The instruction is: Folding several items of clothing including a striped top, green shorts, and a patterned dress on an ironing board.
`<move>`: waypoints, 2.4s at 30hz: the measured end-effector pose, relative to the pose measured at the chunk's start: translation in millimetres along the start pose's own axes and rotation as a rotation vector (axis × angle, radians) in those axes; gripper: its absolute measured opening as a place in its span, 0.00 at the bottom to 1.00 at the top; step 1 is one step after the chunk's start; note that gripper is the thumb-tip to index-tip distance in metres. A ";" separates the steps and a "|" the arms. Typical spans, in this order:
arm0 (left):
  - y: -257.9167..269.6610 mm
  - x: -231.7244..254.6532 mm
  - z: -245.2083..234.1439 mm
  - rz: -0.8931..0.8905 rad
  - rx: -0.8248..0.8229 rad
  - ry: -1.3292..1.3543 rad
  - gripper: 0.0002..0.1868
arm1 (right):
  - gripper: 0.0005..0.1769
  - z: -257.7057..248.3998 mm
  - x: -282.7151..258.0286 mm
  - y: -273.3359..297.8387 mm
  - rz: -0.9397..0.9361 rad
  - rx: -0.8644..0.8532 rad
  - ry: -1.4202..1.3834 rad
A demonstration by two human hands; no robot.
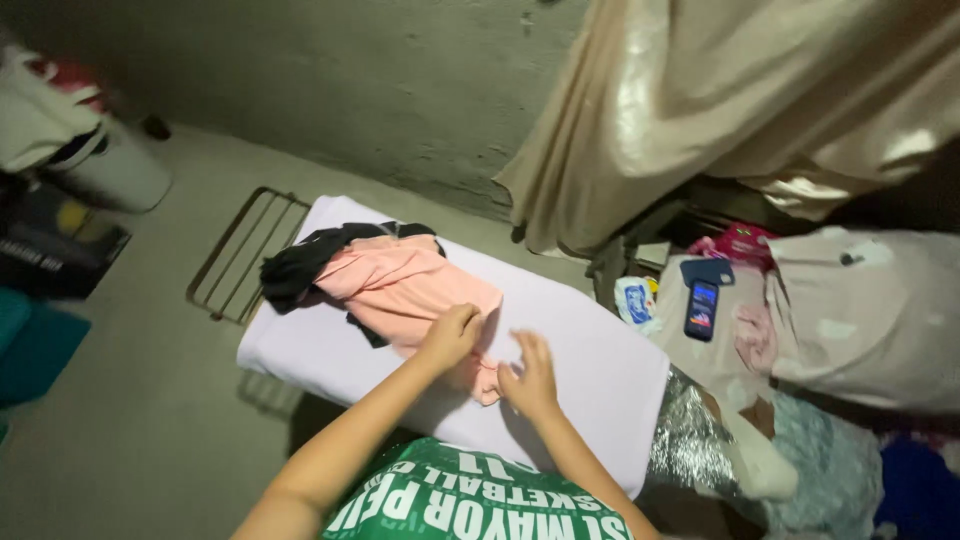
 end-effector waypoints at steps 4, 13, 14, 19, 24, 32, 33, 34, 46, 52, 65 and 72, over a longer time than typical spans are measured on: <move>11.8 35.8 -38.4 -0.056 -0.072 0.390 0.11 | 0.35 -23.7 -59.0 -61.4 -0.331 0.080 0.026; -30.7 45.0 -148.3 0.042 0.145 -0.034 0.14 | 0.09 -45.9 -21.1 -133.3 0.004 -0.080 -0.571; -41.1 37.4 -160.7 0.057 0.254 -0.095 0.14 | 0.06 -62.2 -44.1 -140.0 -0.029 -0.117 -0.520; -97.2 28.4 -211.8 -0.080 0.379 -0.224 0.10 | 0.22 -138.1 -125.7 -177.1 -0.137 -0.303 0.140; -172.5 38.5 -218.3 -0.233 0.184 -0.169 0.14 | 0.20 -233.5 -77.6 -239.5 -0.265 0.187 0.467; -318.0 133.7 -195.3 0.243 0.449 0.192 0.16 | 0.16 -385.6 -50.2 -275.2 -0.480 0.776 0.584; -330.6 152.6 -194.2 0.367 0.530 0.171 0.16 | 0.14 -398.7 -50.7 -270.6 -0.493 0.843 0.551; -337.9 169.8 -189.3 0.378 0.521 0.178 0.16 | 0.14 -406.6 -42.1 -273.7 -0.486 0.854 0.561; -227.5 273.8 4.6 0.609 -0.600 0.370 0.44 | 0.11 -283.2 -5.1 -248.0 0.159 0.337 -0.995; -261.4 221.3 44.5 0.286 -0.123 0.242 0.15 | 0.24 -276.1 11.3 -232.8 0.223 0.208 -0.497; -304.5 70.2 -53.8 0.114 0.358 -0.290 0.06 | 0.19 -396.3 -63.7 -171.3 -0.379 0.634 0.743; -306.8 42.1 -90.9 0.038 0.432 -0.373 0.08 | 0.18 -483.9 23.3 -162.1 -0.291 0.893 0.610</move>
Point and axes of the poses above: each hand's wrist, its own y-axis away from the middle knuckle, its own z-axis out of the palm, x = y × z, the point moved 5 cm from there along -y, towards the middle knuckle, and after that the axes turned 5 degrees about -y, right-handed, at the moved point
